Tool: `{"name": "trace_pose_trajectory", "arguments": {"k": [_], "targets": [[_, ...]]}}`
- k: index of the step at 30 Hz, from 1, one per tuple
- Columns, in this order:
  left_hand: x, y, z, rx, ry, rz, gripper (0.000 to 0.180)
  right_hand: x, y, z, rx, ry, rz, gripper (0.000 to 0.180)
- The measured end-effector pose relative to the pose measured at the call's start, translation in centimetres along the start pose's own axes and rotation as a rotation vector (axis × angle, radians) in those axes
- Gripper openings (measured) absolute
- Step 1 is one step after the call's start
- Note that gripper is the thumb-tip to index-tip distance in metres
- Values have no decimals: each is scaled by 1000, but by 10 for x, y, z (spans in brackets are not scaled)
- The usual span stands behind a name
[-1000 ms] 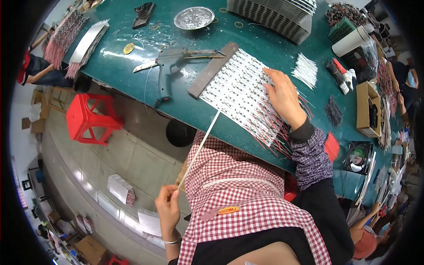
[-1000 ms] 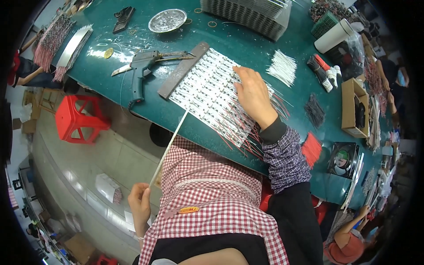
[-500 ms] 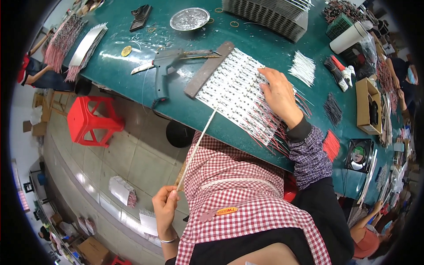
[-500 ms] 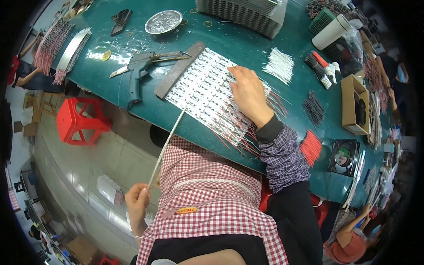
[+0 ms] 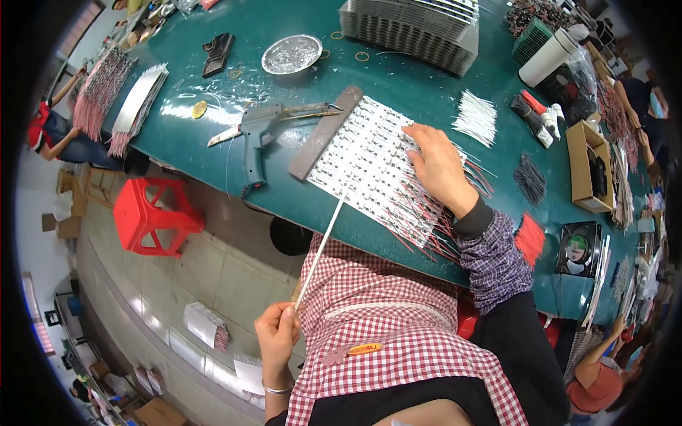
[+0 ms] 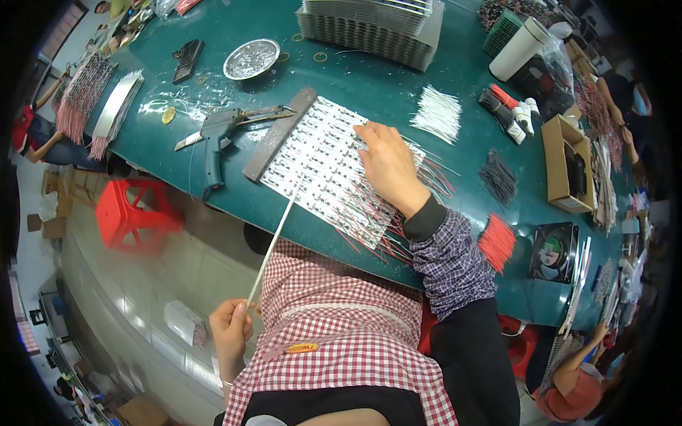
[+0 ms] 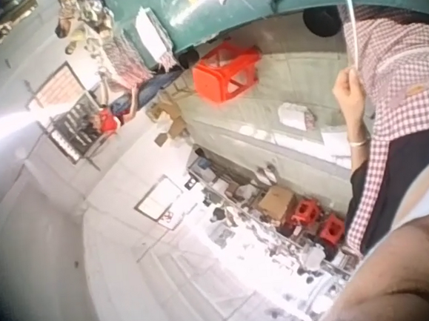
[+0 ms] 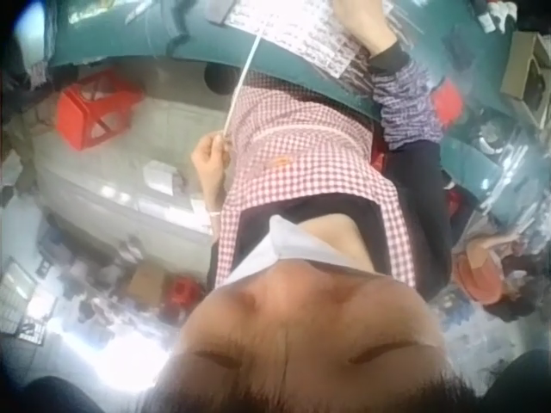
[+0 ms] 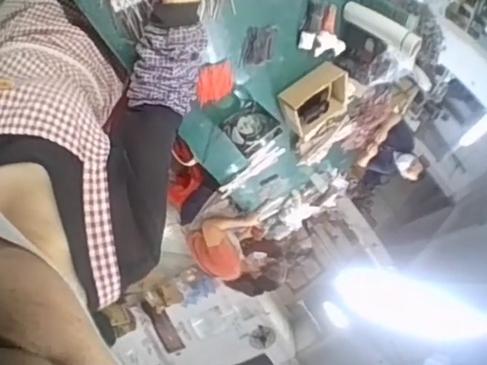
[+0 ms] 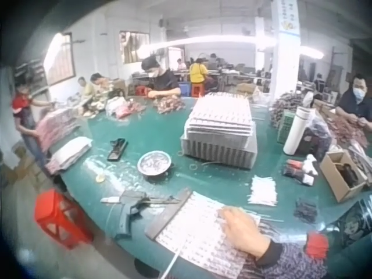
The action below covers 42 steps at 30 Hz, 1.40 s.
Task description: The person aligns wires onto circuit boards by hand and solders them in place using a soldering gun.
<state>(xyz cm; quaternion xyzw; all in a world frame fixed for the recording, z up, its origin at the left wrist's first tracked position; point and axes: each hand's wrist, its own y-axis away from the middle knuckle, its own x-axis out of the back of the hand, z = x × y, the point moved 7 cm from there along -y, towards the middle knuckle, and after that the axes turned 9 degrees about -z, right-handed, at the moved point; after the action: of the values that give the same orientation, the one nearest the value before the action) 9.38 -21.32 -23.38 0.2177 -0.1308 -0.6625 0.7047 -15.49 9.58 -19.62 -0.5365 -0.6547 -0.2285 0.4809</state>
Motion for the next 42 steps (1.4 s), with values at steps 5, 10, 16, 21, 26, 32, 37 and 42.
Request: {"name": "trace_pose_trajectory", "arguments": {"k": [5, 10, 16, 21, 26, 32, 37, 42], "targets": [[5, -16, 2, -41, -27, 46, 20, -1, 2, 1, 16, -3, 32, 41], [9, -24, 1, -85, -55, 21, 21, -1, 1, 2, -22, -14, 13, 42], [-3, -35, 11, -108, -114, 40, 21, -3, 2, 2, -27, -5, 6, 43], [-2, -42, 12, -142, -132, 37, 22, -3, 3, 4, -41, -7, -16, 41], [-18, -53, 22, -141, -182, 39, 18, -3, 0, 2, -25, -17, 0, 41], [-33, -78, 26, -155, -169, -9, 17, 0, 1, 5, -34, -33, -20, 41], [-45, -101, 31, -210, -295, -30, 18, 7, -3, 5, -41, -68, -54, 43], [-61, -121, 47, -277, -352, -52, 20, 12, -15, 22, -162, -180, -210, 44]]}}
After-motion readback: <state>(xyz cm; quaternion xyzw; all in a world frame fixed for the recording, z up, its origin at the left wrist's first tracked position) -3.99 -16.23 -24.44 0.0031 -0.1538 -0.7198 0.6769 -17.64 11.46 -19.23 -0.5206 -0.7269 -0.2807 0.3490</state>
